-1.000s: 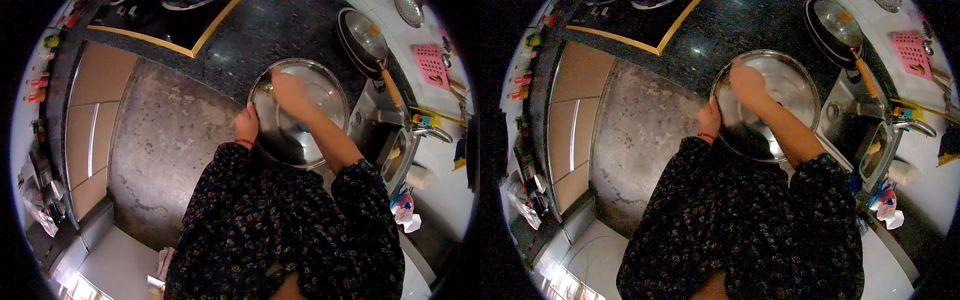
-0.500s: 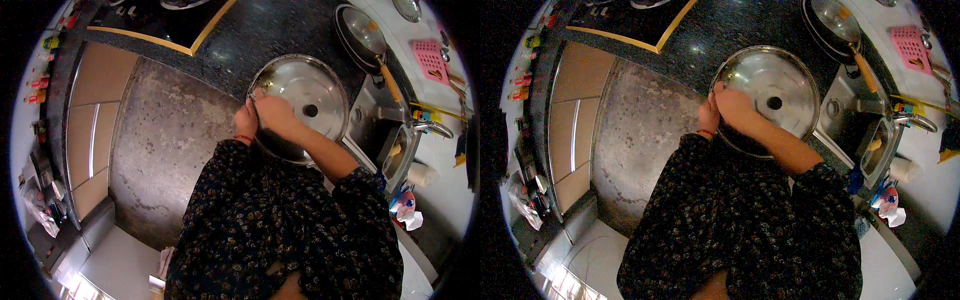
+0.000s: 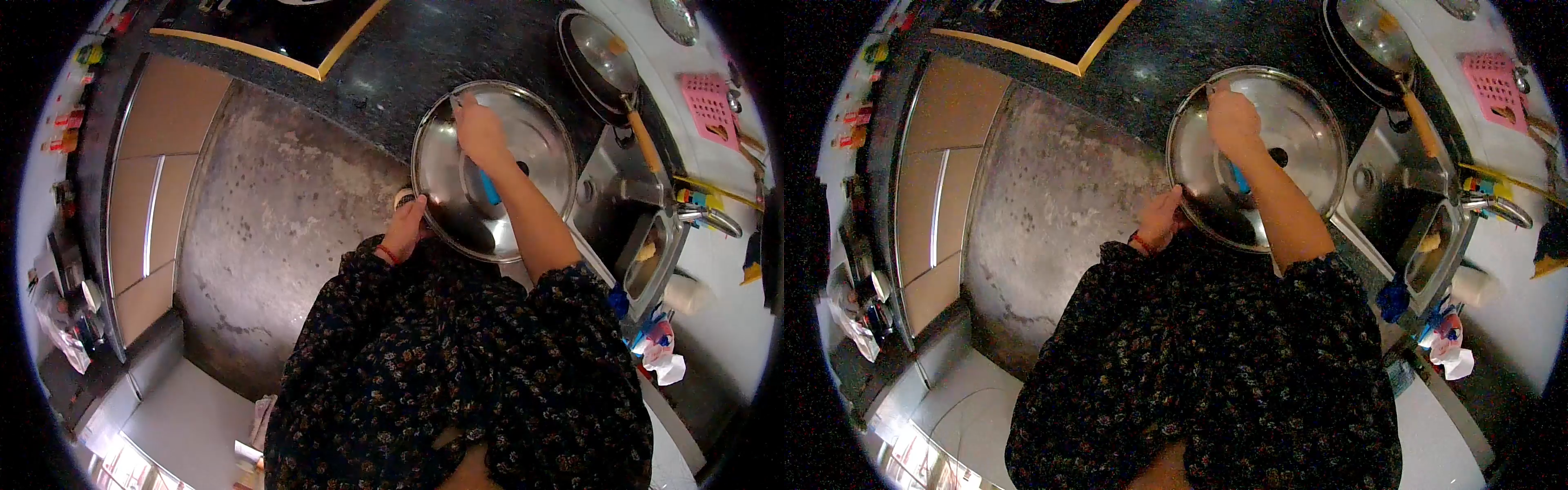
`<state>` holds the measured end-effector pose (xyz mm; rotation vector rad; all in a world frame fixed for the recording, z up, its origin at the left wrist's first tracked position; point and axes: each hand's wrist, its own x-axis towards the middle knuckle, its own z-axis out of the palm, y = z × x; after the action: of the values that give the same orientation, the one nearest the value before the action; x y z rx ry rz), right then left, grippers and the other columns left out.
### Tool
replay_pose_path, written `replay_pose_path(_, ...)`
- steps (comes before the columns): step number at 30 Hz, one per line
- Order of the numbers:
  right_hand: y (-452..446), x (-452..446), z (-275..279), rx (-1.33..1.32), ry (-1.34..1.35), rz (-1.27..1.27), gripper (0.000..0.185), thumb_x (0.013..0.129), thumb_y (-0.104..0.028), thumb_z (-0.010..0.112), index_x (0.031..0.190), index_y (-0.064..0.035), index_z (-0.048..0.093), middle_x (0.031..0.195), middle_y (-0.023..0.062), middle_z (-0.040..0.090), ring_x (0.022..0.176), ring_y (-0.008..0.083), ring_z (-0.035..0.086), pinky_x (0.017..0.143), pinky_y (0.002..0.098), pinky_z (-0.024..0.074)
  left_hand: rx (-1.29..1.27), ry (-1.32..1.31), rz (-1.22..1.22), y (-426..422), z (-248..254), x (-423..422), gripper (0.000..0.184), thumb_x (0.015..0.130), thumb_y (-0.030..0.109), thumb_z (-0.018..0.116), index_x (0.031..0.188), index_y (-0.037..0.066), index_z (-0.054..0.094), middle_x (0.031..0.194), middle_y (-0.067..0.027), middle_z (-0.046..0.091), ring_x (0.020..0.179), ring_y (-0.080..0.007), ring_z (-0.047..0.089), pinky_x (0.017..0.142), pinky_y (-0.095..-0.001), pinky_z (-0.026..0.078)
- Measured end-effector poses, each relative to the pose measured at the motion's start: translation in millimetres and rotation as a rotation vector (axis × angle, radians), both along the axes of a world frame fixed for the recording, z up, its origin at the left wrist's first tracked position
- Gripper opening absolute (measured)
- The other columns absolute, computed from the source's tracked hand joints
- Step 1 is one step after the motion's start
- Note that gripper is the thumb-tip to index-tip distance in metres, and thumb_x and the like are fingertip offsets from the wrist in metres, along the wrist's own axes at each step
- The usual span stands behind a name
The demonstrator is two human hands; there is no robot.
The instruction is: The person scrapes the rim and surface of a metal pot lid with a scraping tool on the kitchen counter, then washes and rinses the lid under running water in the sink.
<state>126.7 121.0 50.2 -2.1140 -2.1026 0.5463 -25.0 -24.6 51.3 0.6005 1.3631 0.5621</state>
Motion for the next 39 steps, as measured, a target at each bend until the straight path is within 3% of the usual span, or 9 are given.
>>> replay_pose_path(5, 3.2, 0.4, 1.9, 0.012, -0.046, -0.014, 0.024, 0.086, -0.021, 0.046, 0.093, 0.0017, 0.048, 0.079, 0.0237, 0.059, 0.075, 0.0393, 0.058, 0.066, 0.0496, 0.0441, 0.18, 0.08, 0.427, 2.6, -47.6, 6.8, 0.052, 0.089, 0.045, 0.043, 0.076, -0.003, 0.058, 0.068, -0.0044, 0.053, 0.066, -0.0133, 0.045, 0.06, -0.0299, 0.039)
replay_pose_path(11, -9.6, -13.0, 27.6, -0.02, -0.029, 0.11, 0.023, 0.086, -0.021, 0.045, 0.095, -0.001, 0.05, 0.079, 0.0233, 0.059, 0.075, 0.04, 0.057, 0.065, 0.0499, 0.0442, 0.282, 0.234, 0.346, 22.1, -41.7, 6.5, 0.041, 0.091, 0.034, 0.043, 0.077, -0.003, 0.054, 0.065, -0.0038, 0.049, 0.063, -0.0112, 0.042, 0.06, -0.0288, 0.038)
replay_pose_path(20, 1.5, -14.8, 21.9, -0.106, -0.05, 0.002, 0.024, 0.087, -0.02, 0.042, 0.098, 0.0009, 0.049, 0.081, 0.0235, 0.06, 0.077, 0.0389, 0.058, 0.067, 0.0481, 0.0449, 0.359, 0.403, 0.28, 25.8, -59.6, 8.8, 0.045, 0.092, 0.034, 0.041, 0.067, -0.003, 0.048, 0.053, -0.0114, 0.043, 0.05, -0.0181, 0.04, 0.05, -0.0346, 0.035)
replay_pose_path(23, 2.6, -17.3, 19.6, -0.118, -0.089, 0.032, 0.025, 0.086, -0.016, 0.04, 0.098, 0.0036, 0.049, 0.082, 0.0244, 0.06, 0.078, 0.0384, 0.058, 0.068, 0.0475, 0.0454, 0.398, 0.377, 0.303, 26.3, -59.3, 9.7, 0.051, 0.091, 0.041, 0.04, 0.065, -0.001, 0.048, 0.054, -0.0021, 0.042, 0.052, -0.0114, 0.036, 0.047, -0.0327, 0.03)
replay_pose_path(29, -5.1, -32.8, 50.5, -0.133, -0.112, 0.152, 0.025, 0.083, -0.007, 0.038, 0.101, 0.0076, 0.047, 0.083, 0.024, 0.06, 0.079, 0.039, 0.059, 0.068, 0.0463, 0.047, 0.468, 0.493, 0.279, 28.5, -64.3, 11.4, 0.053, 0.092, 0.04, 0.038, 0.061, -0.003, 0.045, 0.049, -0.0078, 0.039, 0.048, -0.0143, 0.035, 0.045, -0.0353, 0.028)
replay_pose_path(32, -15.7, -43.8, 52.1, -0.132, -0.156, 0.231, 0.025, 0.082, -0.005, 0.038, 0.102, 0.0072, 0.046, 0.083, 0.023, 0.061, 0.079, 0.0387, 0.059, 0.066, 0.045, 0.0479, 0.405, 0.526, 0.147, 30.7, -53.7, 7.9, 0.05, 0.092, 0.038, 0.037, 0.074, -0.005, 0.055, 0.064, -0.0245, 0.053, 0.06, -0.039, 0.052, 0.052, -0.0429, 0.038)
replay_pose_path(35, -17.7, -47.3, 50.0, -0.19, -0.165, 0.227, 0.026, 0.081, -0.005, 0.04, 0.103, 0.0062, 0.045, 0.081, 0.0222, 0.061, 0.077, 0.037, 0.06, 0.064, 0.0441, 0.0485, 0.415, 0.514, 0.157, 30.5, -58.8, 9.5, 0.05, 0.092, 0.038, 0.037, 0.073, -0.004, 0.055, 0.062, -0.0244, 0.052, 0.058, -0.0386, 0.051, 0.052, -0.0431, 0.038)
replay_pose_path(38, -25.4, -47.7, 43.7, -0.157, -0.18, 0.317, 0.026, 0.081, -0.006, 0.042, 0.105, 0.0045, 0.042, 0.08, 0.0207, 0.061, 0.076, 0.035, 0.061, 0.062, 0.0433, 0.049, 0.524, 0.51, 0.25, 30.1, -56.6, 12.4, 0.053, 0.093, 0.037, 0.037, 0.06, -0.003, 0.044, 0.047, -0.0137, 0.038, 0.043, -0.0205, 0.033, 0.043, -0.0386, 0.028)
replay_pose_path(39, -27.9, -48.2, 43.8, -0.159, -0.173, 0.326, 0.026, 0.081, -0.007, 0.042, 0.104, 0.004, 0.042, 0.079, 0.0206, 0.061, 0.075, 0.0347, 0.061, 0.062, 0.0432, 0.0491, 0.495, 0.512, 0.232, 30.1, -56.0, 12.5, 0.051, 0.093, 0.037, 0.037, 0.064, -0.004, 0.048, 0.053, -0.0172, 0.042, 0.048, -0.0269, 0.039, 0.046, -0.0402, 0.031)
